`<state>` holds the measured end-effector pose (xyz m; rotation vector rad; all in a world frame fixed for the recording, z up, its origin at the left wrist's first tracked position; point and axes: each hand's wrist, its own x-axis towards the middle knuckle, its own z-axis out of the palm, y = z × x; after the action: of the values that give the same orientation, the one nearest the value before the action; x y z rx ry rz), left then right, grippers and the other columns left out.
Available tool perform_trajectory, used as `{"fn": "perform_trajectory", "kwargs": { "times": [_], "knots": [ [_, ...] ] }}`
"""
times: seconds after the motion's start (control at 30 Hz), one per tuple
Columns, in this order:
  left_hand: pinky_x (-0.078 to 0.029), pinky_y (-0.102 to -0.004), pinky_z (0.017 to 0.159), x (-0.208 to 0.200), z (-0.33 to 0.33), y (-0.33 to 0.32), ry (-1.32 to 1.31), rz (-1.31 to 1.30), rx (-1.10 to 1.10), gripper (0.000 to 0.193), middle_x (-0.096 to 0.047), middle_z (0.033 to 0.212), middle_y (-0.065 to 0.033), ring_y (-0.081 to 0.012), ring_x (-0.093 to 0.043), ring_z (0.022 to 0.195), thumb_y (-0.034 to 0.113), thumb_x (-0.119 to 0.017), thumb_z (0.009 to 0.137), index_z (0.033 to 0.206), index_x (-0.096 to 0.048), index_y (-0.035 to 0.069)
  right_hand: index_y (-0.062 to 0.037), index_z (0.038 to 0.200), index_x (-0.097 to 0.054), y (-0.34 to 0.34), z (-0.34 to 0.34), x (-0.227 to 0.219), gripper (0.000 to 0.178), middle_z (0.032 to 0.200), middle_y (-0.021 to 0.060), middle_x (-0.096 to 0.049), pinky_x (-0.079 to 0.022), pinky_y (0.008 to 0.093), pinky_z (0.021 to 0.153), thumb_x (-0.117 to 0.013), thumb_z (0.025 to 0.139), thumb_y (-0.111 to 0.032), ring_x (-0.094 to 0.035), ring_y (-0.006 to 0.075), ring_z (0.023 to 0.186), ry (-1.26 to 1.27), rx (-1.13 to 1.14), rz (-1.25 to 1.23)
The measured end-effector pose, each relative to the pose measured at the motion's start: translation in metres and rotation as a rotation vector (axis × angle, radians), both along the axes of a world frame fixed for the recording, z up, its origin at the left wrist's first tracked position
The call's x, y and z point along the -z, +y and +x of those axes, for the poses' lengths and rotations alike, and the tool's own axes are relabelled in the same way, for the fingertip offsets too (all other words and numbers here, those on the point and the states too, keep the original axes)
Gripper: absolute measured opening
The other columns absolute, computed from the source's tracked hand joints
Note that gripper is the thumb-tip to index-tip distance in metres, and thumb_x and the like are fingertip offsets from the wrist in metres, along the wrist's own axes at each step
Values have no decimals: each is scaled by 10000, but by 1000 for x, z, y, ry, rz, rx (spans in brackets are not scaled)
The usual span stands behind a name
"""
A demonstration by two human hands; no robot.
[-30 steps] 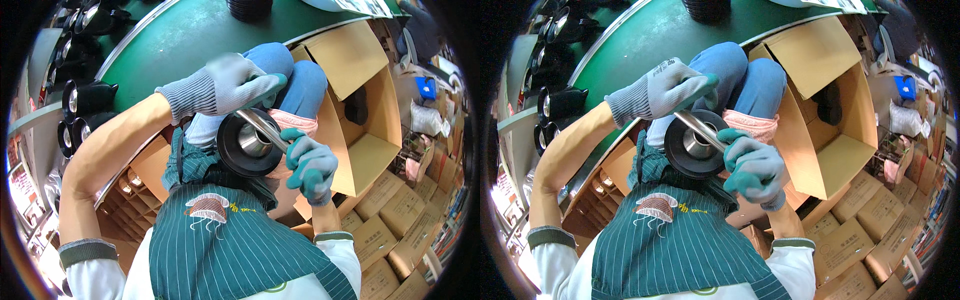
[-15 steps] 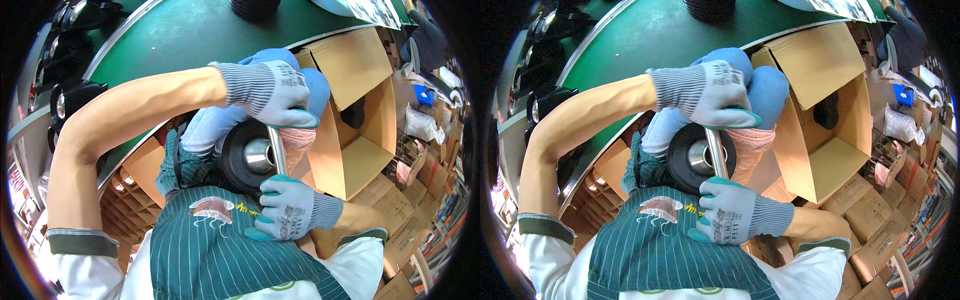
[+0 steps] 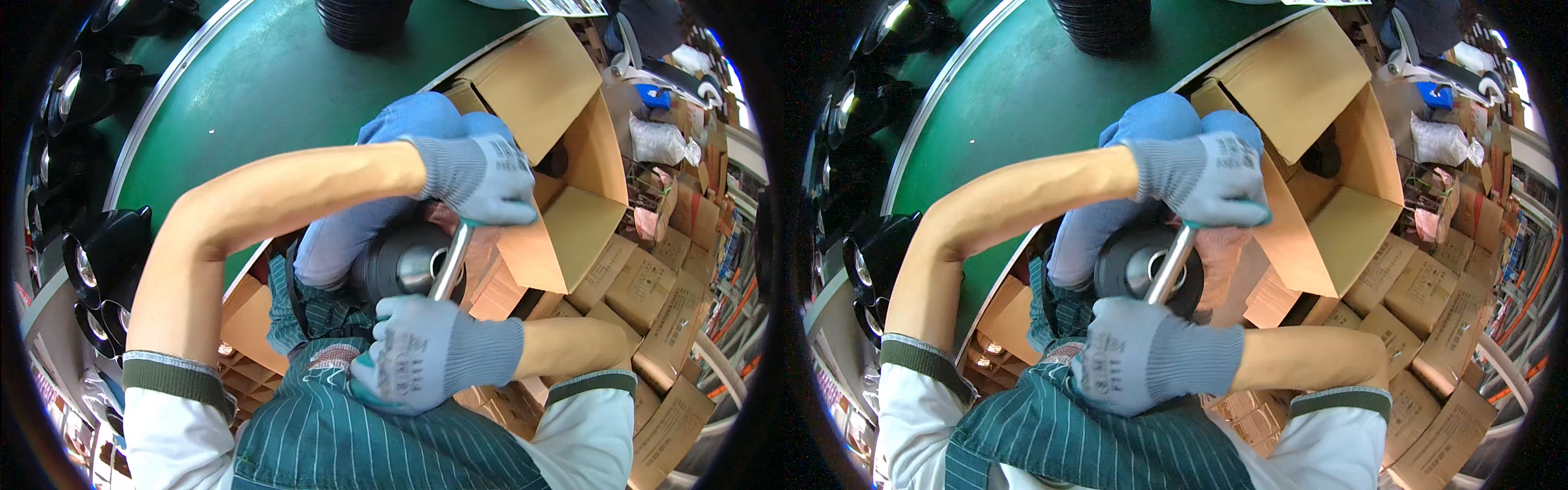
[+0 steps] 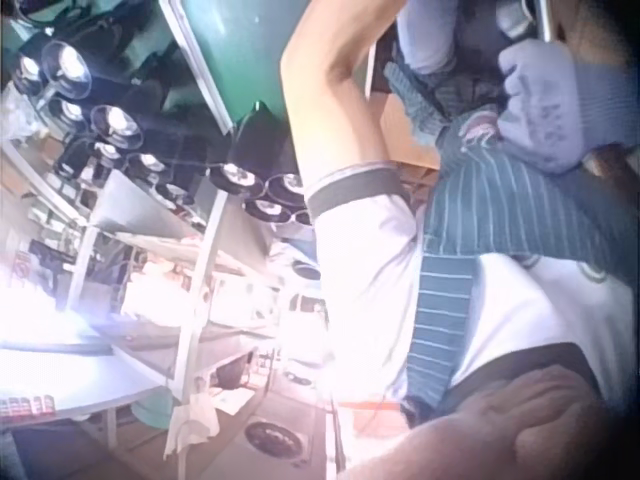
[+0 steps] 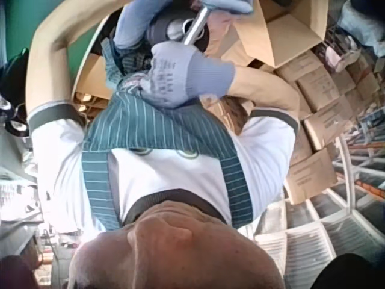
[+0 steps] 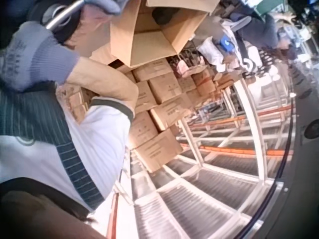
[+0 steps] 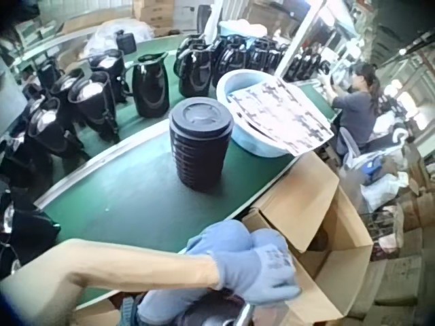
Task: The person assembles black kettles by inserting a metal rod into the base, attaching the main body, and securing the lid. The person handles each kettle one at a time, repeating the process for multiple units.
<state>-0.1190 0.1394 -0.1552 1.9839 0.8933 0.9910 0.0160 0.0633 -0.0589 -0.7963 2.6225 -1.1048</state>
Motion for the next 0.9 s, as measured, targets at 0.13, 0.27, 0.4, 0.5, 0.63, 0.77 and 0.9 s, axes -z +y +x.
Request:
{"fn": "perform_trajectory", "kwargs": {
  "times": [0.13, 0.27, 0.4, 0.5, 0.63, 0.77, 0.9],
  "knots": [
    [-556, -438, 826, -14, -15, -41, 32, 204, -602, 438, -657, 700, -163, -364, -700, 803, 430, -548, 1003, 991, -714, 24, -146, 807, -607, 13, 8, -4, 188, 569, -48, -445, -470, 315, 609, -684, 849, -312, -536, 148, 560, 63, 74, -98],
    [-604, -427, 703, -137, -32, -91, 738, -790, -221, 641, -678, 738, -169, -293, -728, 739, 618, -611, 967, 1057, -717, -8, -208, 895, -633, 12, 15, -12, 352, 575, 8, -525, -444, 412, 622, -541, 967, -540, -570, 231, 582, -60, 133, -69],
    [-570, -431, 679, -149, -3, -91, 825, -748, -202, 612, -681, 762, -172, -295, -677, 658, 593, -647, 968, 978, -714, -15, -167, 1028, -700, 9, 30, -9, 323, 763, 59, -649, -511, 393, 705, -688, 891, -459, -682, 243, 806, 382, 346, -443],
    [-543, -447, 707, -156, 1, -95, 902, -778, -138, 613, -684, 816, -176, -298, -657, 708, 543, -575, 1022, 1011, -707, -56, -101, 1321, -492, 9, 73, -7, 525, 1134, 132, -577, -410, 409, 973, -478, 997, -513, -579, 274, 1113, 388, 739, -918],
    [-563, -422, 789, -185, 31, -90, 923, -1120, -216, 784, -707, 967, -227, -307, -702, 868, 616, -599, 974, 1198, -622, -135, -30, 1619, -272, -33, 76, 79, 687, 1553, 187, -451, -303, 403, 1244, -283, 1123, -506, -457, 294, 1434, 283, 1201, -1398],
    [-570, -407, 847, -160, 81, -82, 1063, -1114, -462, 864, -699, 1067, -247, -319, -707, 973, 639, -634, 936, 1304, -540, -136, -46, 1636, -238, -21, 86, 117, 783, 1601, 170, -416, -220, 395, 1274, -230, 1093, -610, -421, 276, 1459, 242, 1176, -1985],
    [-491, -389, 1088, -147, 100, -98, 915, -1262, -906, 1022, -656, 1345, -164, -298, -640, 1237, 467, -764, 890, 1603, -228, -31, -57, 1637, -239, -19, 83, 119, 806, 1605, 157, -421, -247, 424, 1264, -312, 1078, -633, -422, 276, 1456, 134, 1223, -1371]
  ]
}}
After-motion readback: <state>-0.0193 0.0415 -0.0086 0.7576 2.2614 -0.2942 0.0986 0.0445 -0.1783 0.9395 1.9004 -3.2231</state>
